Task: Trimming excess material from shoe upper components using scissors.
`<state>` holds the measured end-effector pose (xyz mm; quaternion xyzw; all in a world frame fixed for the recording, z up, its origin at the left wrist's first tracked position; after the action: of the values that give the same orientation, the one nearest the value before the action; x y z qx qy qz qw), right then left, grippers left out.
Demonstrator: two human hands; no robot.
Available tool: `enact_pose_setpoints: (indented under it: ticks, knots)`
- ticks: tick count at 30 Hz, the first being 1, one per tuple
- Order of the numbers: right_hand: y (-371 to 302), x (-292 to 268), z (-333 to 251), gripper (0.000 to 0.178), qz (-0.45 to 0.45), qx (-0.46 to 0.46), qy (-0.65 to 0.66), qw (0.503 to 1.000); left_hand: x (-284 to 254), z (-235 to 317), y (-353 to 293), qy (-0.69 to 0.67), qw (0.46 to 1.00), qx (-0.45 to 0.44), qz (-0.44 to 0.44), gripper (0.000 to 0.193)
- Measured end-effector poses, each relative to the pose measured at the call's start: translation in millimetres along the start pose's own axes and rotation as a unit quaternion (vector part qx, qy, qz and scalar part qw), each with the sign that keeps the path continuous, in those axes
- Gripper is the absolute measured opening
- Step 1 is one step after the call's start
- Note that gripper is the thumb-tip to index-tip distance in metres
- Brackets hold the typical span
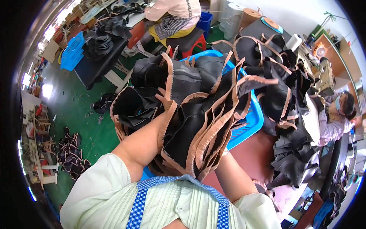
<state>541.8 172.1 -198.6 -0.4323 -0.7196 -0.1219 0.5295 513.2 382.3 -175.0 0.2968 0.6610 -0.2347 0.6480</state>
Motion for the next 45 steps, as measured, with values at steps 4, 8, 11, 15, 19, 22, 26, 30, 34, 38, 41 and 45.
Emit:
enact_pose_setpoints:
  ticks: [4, 8, 11, 15, 19, 22, 26, 30, 34, 38, 41, 45]
  knots:
    - [-44, 12, 13, 0.036, 0.033, -0.023, 0.026, 0.999, 29, -22, 13, 0.057, 0.997, -0.006, 0.049, 0.055]
    - [-102, 19, -54, 0.047, 0.157, -0.254, -0.287, 0.910, -18, -28, 33, -0.097, 0.990, 0.013, -0.098, 0.054]
    - [-141, 52, -64, 0.058, 0.195, -0.261, -0.231, 0.917, -63, -72, 27, -0.198, 0.970, 0.026, -0.140, 0.051]
    - [-183, 112, -58, 0.063, 0.102, -0.336, -0.429, 0.832, -204, -88, 5, -0.257, 0.911, 0.320, -0.037, 0.053]
    - [-159, 119, -6, 0.081, 0.137, -0.377, -0.669, 0.626, -155, -175, 94, -0.403, 0.900, 0.141, -0.092, 0.062]
    - [-134, 119, 51, 0.088, 0.164, -0.296, -0.805, 0.487, -38, -194, 110, -0.482, 0.818, 0.066, -0.307, 0.075]
    - [-137, 123, 49, 0.091, 0.108, -0.329, -0.767, 0.541, 38, -207, 108, -0.140, 0.958, 0.164, -0.189, 0.074]
    - [-223, 61, -18, 0.064, 0.229, -0.470, -0.517, 0.677, 39, -200, 97, -0.285, 0.889, 0.247, -0.260, 0.074]
    - [-377, -113, -57, 0.051, 0.669, -0.467, -0.298, 0.496, 32, -190, 93, -0.296, 0.892, 0.226, -0.255, 0.077]
    - [-440, -187, -38, 0.061, 0.628, -0.485, -0.026, 0.608, 30, -184, 91, -0.301, 0.886, 0.240, -0.260, 0.075]
    - [-378, -202, -6, 0.051, 0.436, -0.175, 0.367, 0.803, 48, -201, 114, -0.222, 0.918, 0.217, -0.248, 0.064]
    - [-407, -192, -72, 0.011, 0.574, -0.442, -0.025, 0.689, 37, -219, 117, -0.279, 0.863, 0.289, -0.308, 0.079]
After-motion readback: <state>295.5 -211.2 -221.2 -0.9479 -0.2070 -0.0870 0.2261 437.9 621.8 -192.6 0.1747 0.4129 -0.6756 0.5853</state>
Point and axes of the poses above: each hand's wrist, its own y-axis towards the middle knuckle, its own x-axis out of the palm, z = x × y, the point moved 6 cm from there along y, towards the middle knuckle, and after that the axes turned 2 degrees about -z, right-handed, at the moved point
